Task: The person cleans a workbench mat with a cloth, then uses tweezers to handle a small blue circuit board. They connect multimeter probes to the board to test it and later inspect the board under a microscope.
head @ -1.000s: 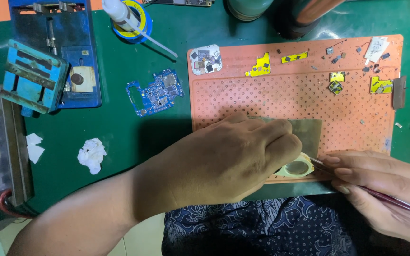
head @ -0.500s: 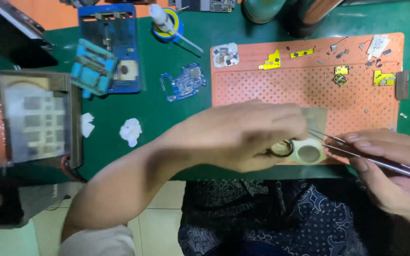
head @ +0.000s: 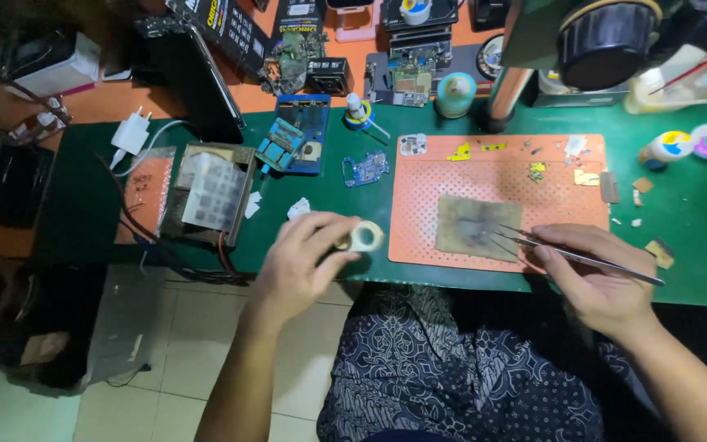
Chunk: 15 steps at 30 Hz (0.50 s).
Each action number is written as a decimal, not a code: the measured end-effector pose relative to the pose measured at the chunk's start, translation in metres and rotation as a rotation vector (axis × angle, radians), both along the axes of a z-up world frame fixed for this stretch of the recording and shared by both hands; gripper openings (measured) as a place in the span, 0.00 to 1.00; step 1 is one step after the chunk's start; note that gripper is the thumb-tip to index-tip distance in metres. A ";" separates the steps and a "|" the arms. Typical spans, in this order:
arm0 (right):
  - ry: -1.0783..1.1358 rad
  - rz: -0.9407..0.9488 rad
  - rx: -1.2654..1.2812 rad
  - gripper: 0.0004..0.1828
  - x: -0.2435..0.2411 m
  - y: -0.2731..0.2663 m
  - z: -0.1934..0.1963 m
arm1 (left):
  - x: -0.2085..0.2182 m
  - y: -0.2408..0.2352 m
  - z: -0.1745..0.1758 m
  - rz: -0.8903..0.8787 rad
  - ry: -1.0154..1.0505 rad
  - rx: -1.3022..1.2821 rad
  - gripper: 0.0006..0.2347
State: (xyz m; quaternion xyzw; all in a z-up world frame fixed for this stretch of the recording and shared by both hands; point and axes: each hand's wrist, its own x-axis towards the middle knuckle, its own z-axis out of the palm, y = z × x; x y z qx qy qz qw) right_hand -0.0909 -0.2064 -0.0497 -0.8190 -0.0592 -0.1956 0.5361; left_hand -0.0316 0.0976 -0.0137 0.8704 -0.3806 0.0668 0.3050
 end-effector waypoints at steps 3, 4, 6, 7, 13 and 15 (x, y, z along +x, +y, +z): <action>-0.104 0.015 0.033 0.06 0.005 -0.002 -0.007 | 0.003 0.024 -0.026 0.279 -0.207 0.149 0.14; -0.202 0.040 0.035 0.04 0.006 -0.007 -0.012 | 0.007 0.027 -0.040 0.386 -0.360 0.249 0.13; -0.206 0.001 0.032 0.04 0.000 -0.006 -0.008 | 0.009 0.032 -0.050 0.423 -0.412 0.291 0.13; -0.229 0.002 0.057 0.04 0.005 -0.003 -0.007 | 0.013 0.038 -0.052 0.502 -0.482 0.359 0.13; -0.234 0.012 0.075 0.03 0.000 -0.001 0.002 | 0.013 0.012 -0.027 0.583 -0.497 0.282 0.19; -0.227 0.019 0.079 0.03 0.000 -0.001 0.000 | 0.027 -0.003 -0.020 0.609 -0.480 0.215 0.20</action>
